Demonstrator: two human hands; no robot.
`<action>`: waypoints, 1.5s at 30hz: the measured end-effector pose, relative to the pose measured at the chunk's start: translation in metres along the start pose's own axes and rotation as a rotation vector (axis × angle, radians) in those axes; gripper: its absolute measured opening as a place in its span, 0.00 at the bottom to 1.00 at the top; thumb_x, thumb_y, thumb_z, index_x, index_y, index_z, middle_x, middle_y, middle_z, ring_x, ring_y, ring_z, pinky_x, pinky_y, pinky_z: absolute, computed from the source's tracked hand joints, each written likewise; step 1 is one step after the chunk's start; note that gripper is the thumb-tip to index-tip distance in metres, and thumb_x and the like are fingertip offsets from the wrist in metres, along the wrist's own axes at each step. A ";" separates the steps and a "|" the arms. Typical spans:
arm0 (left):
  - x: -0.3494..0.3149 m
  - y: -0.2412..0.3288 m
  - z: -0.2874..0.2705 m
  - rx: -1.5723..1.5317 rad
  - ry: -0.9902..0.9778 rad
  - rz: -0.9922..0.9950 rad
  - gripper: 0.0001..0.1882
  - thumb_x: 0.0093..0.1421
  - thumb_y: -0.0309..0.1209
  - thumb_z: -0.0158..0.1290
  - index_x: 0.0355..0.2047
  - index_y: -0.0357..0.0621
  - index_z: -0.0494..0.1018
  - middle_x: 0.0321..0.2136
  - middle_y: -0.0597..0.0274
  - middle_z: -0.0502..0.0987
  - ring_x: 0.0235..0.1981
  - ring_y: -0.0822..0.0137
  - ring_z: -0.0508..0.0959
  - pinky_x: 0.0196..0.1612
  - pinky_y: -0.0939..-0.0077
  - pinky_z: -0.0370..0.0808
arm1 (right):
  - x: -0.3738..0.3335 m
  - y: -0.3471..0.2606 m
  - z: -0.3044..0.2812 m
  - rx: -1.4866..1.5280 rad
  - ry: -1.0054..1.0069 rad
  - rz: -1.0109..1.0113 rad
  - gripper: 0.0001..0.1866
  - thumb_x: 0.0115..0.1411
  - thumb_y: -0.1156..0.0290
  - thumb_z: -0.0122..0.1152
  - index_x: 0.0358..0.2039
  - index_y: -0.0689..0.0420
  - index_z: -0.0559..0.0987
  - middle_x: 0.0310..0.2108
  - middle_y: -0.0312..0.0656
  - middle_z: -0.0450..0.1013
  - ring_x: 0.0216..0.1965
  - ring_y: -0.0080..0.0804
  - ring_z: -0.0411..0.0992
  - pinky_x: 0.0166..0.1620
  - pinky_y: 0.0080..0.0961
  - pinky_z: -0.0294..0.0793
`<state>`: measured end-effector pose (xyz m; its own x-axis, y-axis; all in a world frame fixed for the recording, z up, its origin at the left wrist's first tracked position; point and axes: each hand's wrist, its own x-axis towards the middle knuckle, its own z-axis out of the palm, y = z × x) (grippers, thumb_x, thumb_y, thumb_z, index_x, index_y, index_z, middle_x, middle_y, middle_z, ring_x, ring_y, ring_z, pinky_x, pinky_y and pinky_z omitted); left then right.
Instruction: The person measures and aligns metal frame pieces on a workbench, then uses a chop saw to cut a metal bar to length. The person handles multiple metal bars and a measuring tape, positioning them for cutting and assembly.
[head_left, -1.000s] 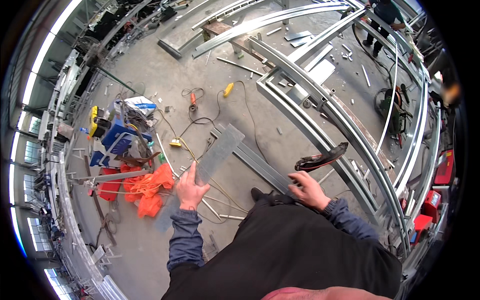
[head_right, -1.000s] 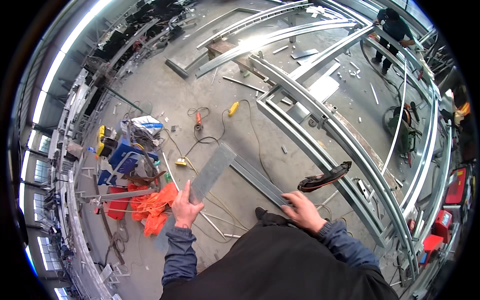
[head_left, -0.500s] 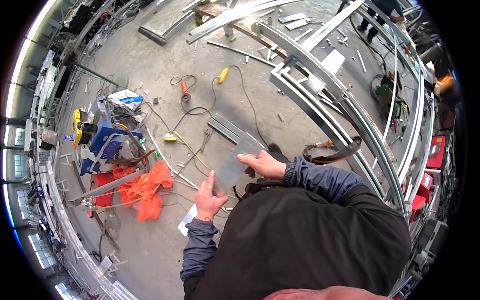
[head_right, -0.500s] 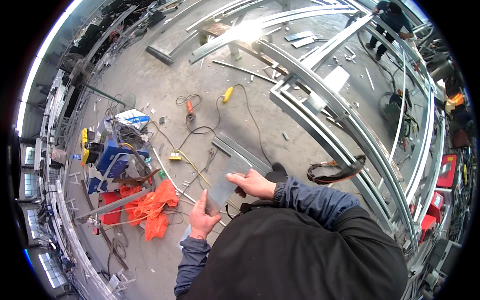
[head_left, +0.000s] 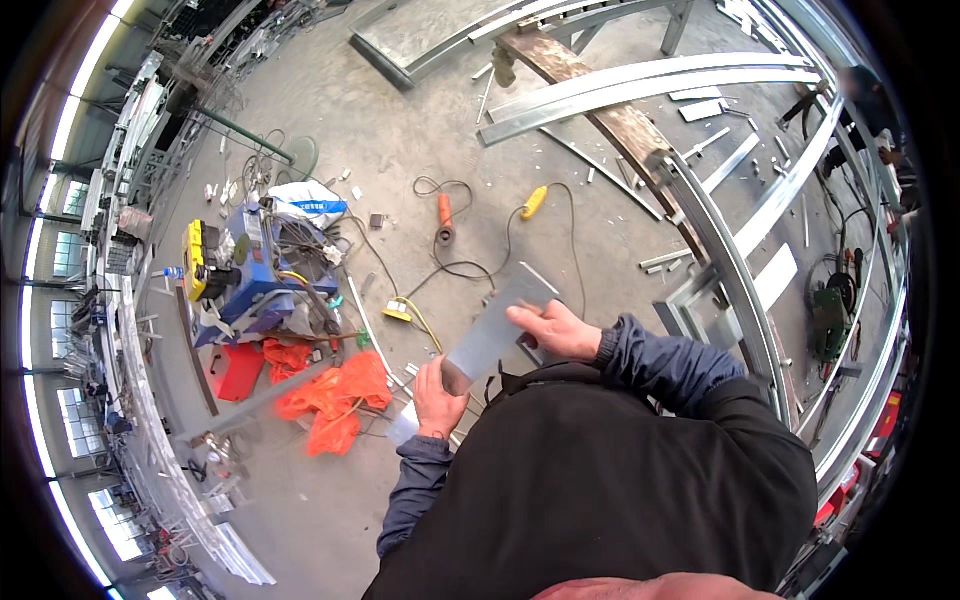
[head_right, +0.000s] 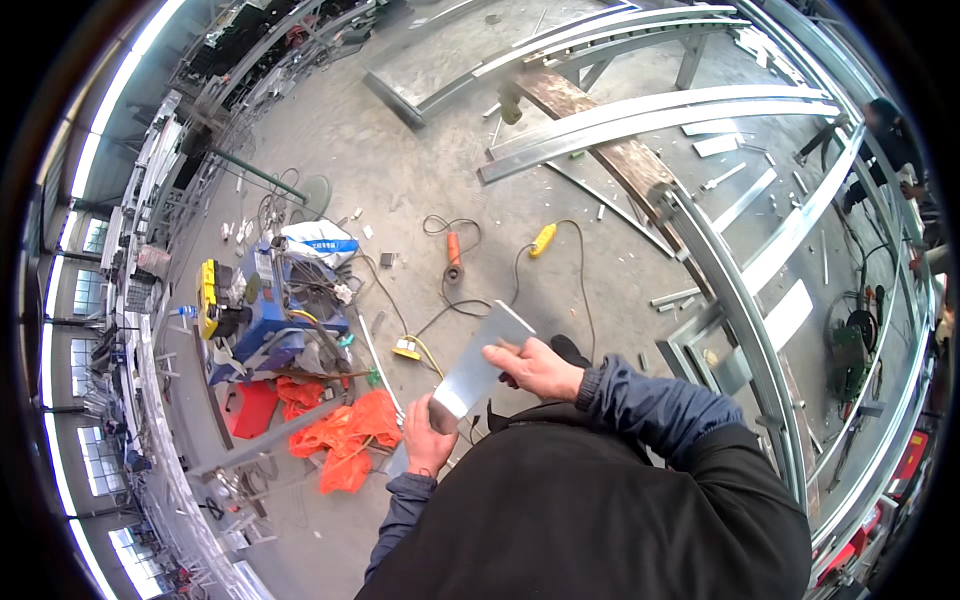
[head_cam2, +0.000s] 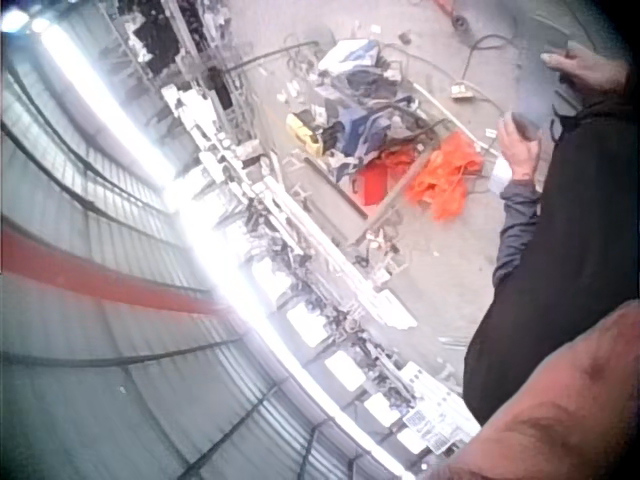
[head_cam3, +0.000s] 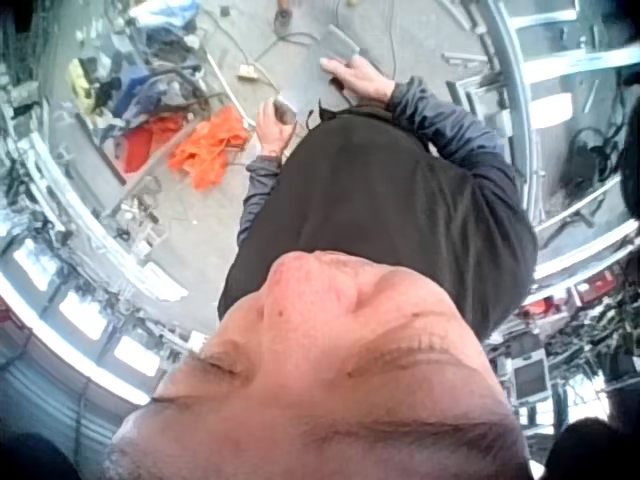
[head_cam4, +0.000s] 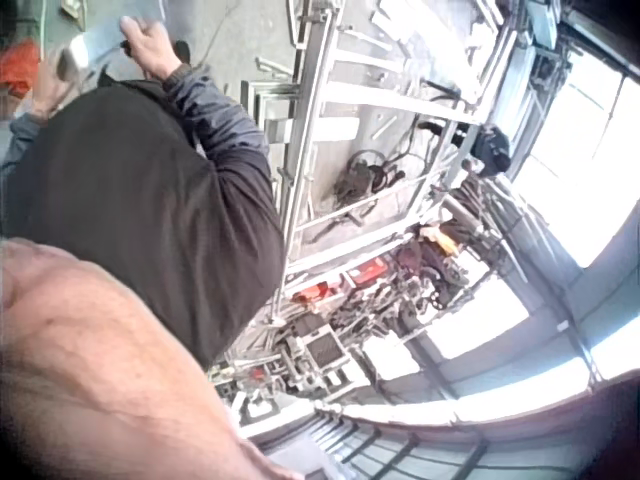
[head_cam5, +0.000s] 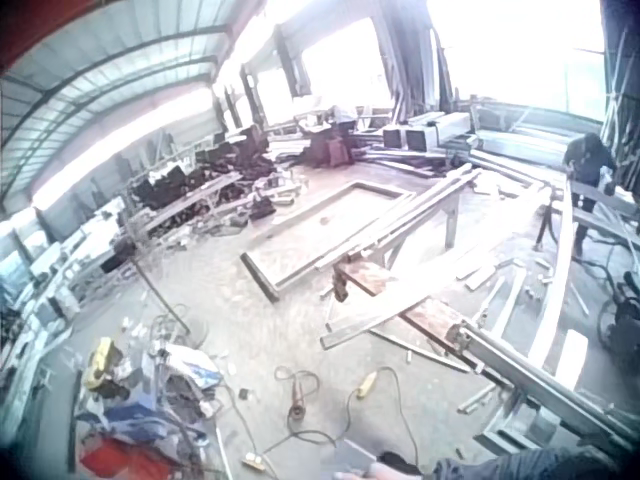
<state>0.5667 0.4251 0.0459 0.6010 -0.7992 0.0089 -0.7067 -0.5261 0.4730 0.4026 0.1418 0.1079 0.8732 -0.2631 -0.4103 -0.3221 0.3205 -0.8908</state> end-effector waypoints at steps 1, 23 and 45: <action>0.014 -0.010 -0.004 -0.019 0.006 -0.056 0.41 0.47 0.32 0.72 0.63 0.40 0.72 0.48 0.49 0.77 0.53 0.42 0.78 0.57 0.48 0.75 | 0.027 -0.021 -0.012 -0.117 -0.100 0.063 0.24 0.77 0.49 0.61 0.50 0.61 0.84 0.35 0.33 0.78 0.32 0.19 0.72 0.34 0.27 0.74; 0.579 -0.335 -0.156 -0.106 0.146 0.087 0.43 0.47 0.30 0.72 0.65 0.40 0.71 0.49 0.45 0.77 0.51 0.39 0.79 0.55 0.48 0.78 | 0.608 -0.310 0.030 0.121 0.400 -0.357 0.15 0.78 0.66 0.62 0.58 0.61 0.81 0.33 0.28 0.75 0.32 0.15 0.71 0.36 0.20 0.73; 1.401 -0.360 -0.175 -0.227 0.018 0.297 0.52 0.47 0.33 0.71 0.76 0.58 0.67 0.50 0.51 0.76 0.52 0.45 0.78 0.59 0.52 0.78 | 1.175 -0.639 -0.339 0.124 0.862 -0.733 0.14 0.77 0.67 0.58 0.55 0.62 0.81 0.30 0.27 0.72 0.26 0.12 0.65 0.29 0.15 0.65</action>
<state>1.7285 -0.4547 0.0419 0.3898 -0.9012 0.1894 -0.7515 -0.1923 0.6311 1.5103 -0.6805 0.1288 0.2787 -0.9468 0.1611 0.2429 -0.0928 -0.9656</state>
